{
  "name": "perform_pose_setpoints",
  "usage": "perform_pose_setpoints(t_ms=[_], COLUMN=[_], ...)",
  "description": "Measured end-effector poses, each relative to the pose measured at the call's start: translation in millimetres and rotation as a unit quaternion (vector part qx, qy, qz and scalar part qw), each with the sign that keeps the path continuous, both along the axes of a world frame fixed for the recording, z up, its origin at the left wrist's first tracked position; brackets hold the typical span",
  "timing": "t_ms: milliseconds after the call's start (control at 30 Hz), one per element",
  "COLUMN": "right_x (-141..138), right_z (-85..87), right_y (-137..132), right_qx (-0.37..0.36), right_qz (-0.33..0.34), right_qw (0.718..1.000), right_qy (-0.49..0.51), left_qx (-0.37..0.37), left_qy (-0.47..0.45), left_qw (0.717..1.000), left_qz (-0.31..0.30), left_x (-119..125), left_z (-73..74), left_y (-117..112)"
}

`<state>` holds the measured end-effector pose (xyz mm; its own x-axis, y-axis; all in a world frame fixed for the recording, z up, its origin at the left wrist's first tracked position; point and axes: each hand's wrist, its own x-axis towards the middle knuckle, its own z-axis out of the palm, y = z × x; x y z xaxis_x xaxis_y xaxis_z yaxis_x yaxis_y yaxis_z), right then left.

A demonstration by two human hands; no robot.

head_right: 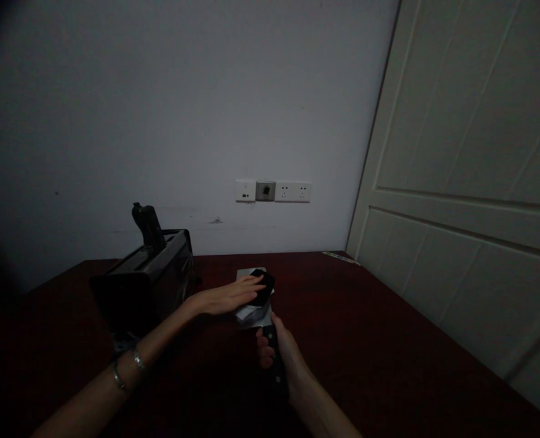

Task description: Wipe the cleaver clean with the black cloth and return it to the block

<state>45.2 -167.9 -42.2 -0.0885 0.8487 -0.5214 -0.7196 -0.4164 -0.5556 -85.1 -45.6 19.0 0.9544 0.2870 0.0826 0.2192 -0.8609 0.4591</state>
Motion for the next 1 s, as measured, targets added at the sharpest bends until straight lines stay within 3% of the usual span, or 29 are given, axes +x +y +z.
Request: perform_pose_setpoints(t_ms=[267, 500, 667, 800, 1000], right_x=[5.8, -2.3, -5.2, -8.2, -11.5], right_z=[-2.3, 4.0, -7.3, -7.2, 4.5], right_y=[-6.8, -5.5, -2.0, -4.4, -8.5], right_qx=[0.059, 0.016, 0.052, 0.036, -0.002], right_qz=[0.020, 0.044, 0.068, 0.082, 0.054], right_qw=[0.997, 0.999, 0.996, 0.996, 0.998], right_qy=[0.043, 0.021, -0.037, -0.017, 0.028], left_qx=[0.140, 0.167, 0.213, 0.229, 0.191], left_qy=[-0.030, -0.045, -0.080, -0.113, -0.078], left_qw=[0.990, 0.985, 0.970, 0.959, 0.973], left_qz=[-0.006, 0.016, 0.082, 0.120, 0.101], left_x=[9.7, 12.5, 9.0, 7.1, 10.7], left_z=[-7.4, -6.9, -5.4, -6.7, -13.1], left_y=[-17.8, -22.9, -14.7, -3.0, -6.1])
